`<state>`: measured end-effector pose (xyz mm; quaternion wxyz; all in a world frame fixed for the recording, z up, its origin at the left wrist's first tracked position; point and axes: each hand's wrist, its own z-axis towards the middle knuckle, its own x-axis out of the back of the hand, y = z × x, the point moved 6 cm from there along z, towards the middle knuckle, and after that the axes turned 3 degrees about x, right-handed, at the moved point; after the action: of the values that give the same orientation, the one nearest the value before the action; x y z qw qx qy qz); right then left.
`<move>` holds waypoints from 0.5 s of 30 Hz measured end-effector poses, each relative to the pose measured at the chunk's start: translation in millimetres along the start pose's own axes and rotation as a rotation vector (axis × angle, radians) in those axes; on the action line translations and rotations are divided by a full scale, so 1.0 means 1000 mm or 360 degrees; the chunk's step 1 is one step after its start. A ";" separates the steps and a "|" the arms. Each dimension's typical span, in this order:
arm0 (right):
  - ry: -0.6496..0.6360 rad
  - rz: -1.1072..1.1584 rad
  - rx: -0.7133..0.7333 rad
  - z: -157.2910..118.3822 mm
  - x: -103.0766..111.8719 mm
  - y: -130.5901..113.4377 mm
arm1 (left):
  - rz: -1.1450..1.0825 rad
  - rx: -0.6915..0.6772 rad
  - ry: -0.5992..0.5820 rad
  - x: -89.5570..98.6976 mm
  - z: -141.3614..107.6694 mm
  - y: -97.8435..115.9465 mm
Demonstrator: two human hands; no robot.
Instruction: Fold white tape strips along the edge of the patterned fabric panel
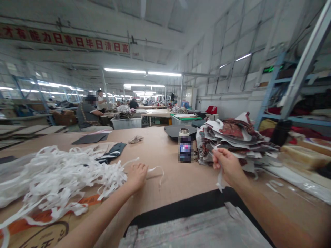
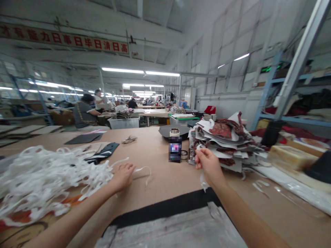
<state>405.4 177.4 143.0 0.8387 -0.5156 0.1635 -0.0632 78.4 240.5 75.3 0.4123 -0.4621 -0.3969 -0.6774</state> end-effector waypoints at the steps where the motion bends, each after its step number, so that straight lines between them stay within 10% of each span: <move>1: -0.0086 -0.0032 -0.0051 -0.007 -0.009 0.005 | -0.0057 -0.0080 0.0000 0.003 -0.003 0.016; 5: -0.0486 -0.0201 -0.0284 -0.041 -0.050 0.026 | -0.0556 -0.0315 -0.0042 0.016 -0.022 0.089; 8: -0.0687 -0.0282 -0.0339 -0.061 -0.067 0.030 | -0.1741 -0.0222 -0.0141 0.026 -0.024 0.127; 15: -0.1055 -0.0390 -0.0382 -0.073 -0.072 0.021 | -0.2476 0.0046 -0.0251 0.023 -0.014 0.152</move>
<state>311.6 145.3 109.8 0.7660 -0.6184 -0.1736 0.0271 209.4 171.1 117.6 -0.2045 -0.0925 -0.6436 -0.7317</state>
